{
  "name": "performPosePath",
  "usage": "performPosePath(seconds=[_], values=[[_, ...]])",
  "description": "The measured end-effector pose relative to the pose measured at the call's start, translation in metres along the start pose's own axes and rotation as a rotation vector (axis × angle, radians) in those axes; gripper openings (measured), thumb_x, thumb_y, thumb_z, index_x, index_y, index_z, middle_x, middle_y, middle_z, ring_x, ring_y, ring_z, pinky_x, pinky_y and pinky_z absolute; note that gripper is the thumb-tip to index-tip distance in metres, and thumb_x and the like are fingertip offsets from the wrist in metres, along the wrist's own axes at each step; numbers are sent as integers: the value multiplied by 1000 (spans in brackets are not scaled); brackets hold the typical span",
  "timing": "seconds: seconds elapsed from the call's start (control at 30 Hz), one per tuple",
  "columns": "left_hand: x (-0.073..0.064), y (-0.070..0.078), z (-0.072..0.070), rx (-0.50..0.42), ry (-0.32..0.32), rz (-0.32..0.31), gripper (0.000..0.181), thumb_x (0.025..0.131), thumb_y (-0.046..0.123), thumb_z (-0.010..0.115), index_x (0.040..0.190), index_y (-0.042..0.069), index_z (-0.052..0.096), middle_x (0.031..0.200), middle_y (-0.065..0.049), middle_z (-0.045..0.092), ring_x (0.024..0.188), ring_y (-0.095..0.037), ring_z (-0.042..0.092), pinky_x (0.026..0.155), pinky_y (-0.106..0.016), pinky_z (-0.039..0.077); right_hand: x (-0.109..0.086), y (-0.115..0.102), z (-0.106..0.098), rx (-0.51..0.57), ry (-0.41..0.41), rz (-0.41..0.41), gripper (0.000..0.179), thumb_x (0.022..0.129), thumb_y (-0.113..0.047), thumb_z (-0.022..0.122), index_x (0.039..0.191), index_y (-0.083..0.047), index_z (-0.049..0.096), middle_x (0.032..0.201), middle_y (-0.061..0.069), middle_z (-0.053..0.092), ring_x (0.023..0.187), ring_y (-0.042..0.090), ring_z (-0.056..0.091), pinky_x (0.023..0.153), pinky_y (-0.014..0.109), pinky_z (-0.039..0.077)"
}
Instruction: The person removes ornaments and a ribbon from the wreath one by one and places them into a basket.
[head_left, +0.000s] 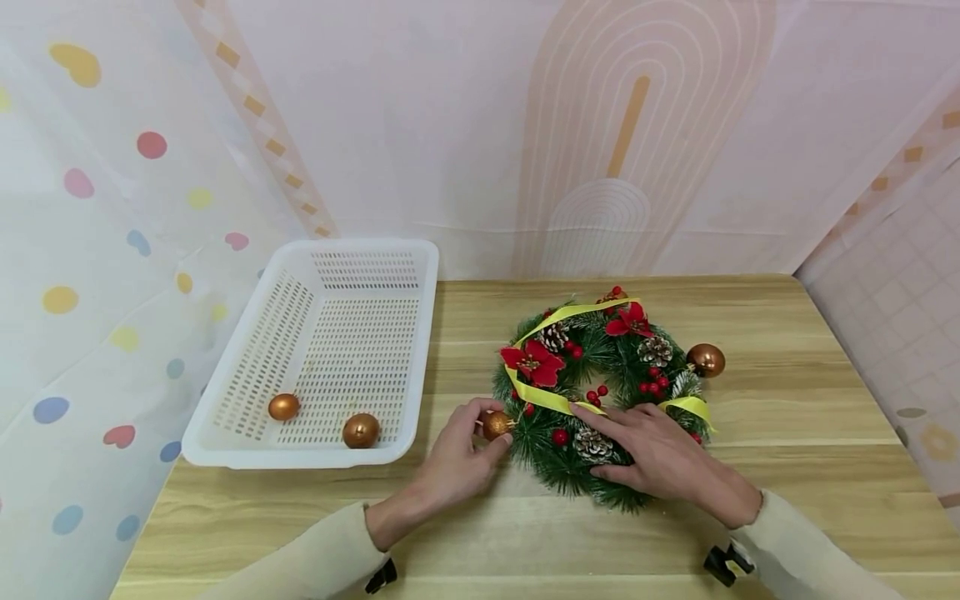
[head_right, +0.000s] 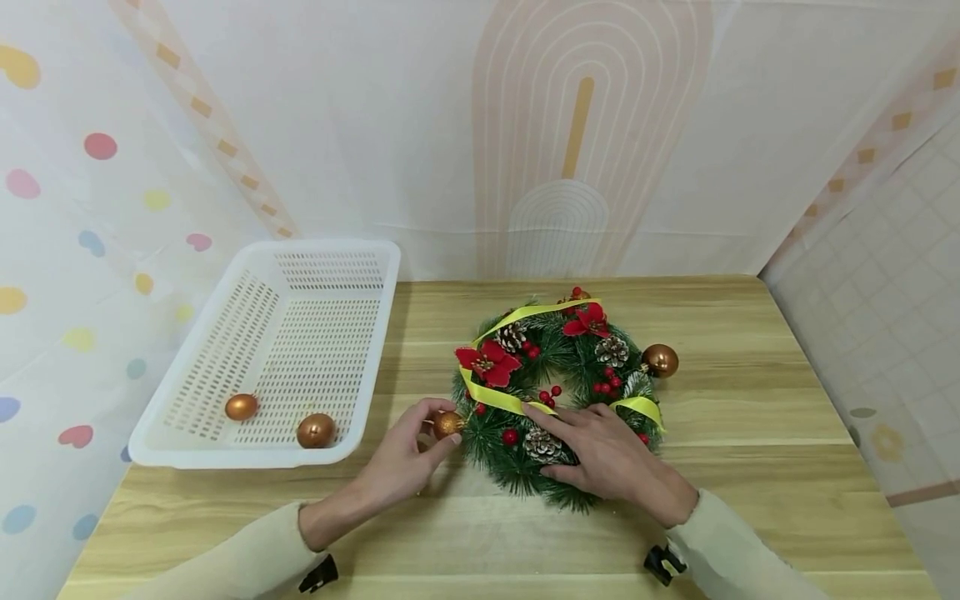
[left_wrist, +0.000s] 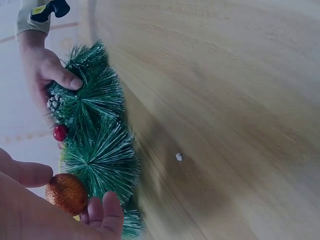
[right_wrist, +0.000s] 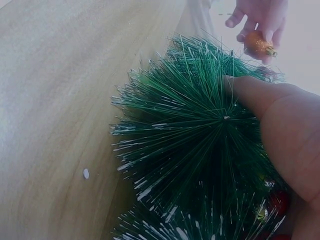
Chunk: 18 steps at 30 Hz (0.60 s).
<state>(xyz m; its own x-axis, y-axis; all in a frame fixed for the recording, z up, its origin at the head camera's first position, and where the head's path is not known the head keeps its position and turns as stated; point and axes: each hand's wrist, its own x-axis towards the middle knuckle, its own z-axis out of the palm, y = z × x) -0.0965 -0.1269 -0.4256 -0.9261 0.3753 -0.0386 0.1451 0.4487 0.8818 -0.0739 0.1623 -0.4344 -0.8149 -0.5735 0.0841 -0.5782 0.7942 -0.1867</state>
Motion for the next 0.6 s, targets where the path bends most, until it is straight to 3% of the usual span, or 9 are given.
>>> performPosePath(seconds=[0.6], values=[[0, 6, 1, -27, -56, 3, 32, 95, 12, 64, 125, 8, 55, 107, -10, 53, 90, -20, 53, 70, -25, 49, 0, 0, 0, 5, 3, -8, 82, 87, -49, 72, 155, -25, 33, 124, 13, 68, 113, 28, 65, 92, 51, 46]])
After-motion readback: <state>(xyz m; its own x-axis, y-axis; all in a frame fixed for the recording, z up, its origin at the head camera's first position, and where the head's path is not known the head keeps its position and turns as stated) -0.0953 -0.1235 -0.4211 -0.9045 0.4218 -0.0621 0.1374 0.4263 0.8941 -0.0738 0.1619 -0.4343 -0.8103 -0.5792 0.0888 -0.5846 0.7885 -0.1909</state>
